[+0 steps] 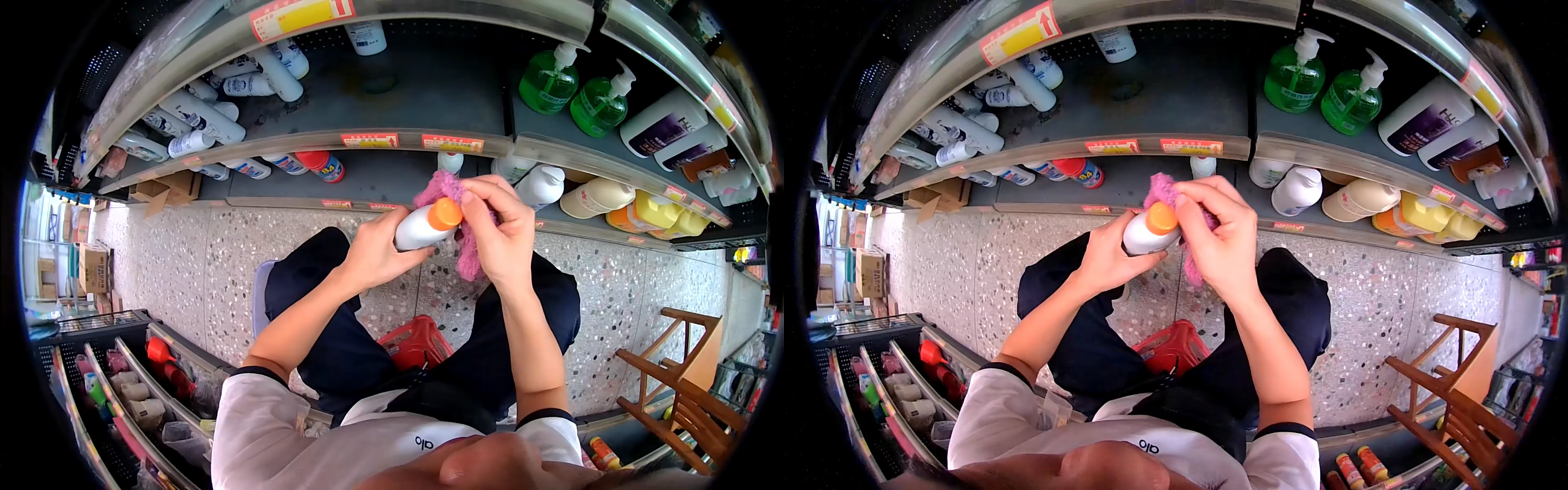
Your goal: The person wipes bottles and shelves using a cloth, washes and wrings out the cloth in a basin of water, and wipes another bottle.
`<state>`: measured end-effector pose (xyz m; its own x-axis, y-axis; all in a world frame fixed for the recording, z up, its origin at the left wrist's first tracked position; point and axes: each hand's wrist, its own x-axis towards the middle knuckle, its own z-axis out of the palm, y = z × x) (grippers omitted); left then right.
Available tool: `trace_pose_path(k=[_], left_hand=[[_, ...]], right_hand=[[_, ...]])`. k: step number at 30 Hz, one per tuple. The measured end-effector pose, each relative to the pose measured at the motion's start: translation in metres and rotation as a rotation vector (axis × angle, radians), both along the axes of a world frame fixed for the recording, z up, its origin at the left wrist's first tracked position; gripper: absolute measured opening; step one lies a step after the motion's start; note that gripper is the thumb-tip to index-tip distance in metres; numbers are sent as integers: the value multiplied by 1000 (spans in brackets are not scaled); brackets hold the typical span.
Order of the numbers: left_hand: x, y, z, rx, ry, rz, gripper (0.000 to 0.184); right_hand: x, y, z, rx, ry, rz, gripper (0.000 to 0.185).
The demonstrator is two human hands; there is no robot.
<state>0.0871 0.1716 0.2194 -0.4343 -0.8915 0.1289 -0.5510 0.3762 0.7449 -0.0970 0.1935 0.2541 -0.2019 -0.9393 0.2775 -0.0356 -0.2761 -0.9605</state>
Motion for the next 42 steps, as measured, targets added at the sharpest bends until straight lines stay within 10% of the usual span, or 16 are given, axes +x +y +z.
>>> trace_pose_path(k=[7,19,42], left_hand=[[12,-2,10,142,224,102,49],[3,17,5,204,431,198,55],[21,25,-6,423,625,-42,54]], right_hand=[[-3,1,-3,-45,-115,-104,12],[47,7,-17,-595,603,-182,33],[40,0,-26,-35,-185,131,14]])
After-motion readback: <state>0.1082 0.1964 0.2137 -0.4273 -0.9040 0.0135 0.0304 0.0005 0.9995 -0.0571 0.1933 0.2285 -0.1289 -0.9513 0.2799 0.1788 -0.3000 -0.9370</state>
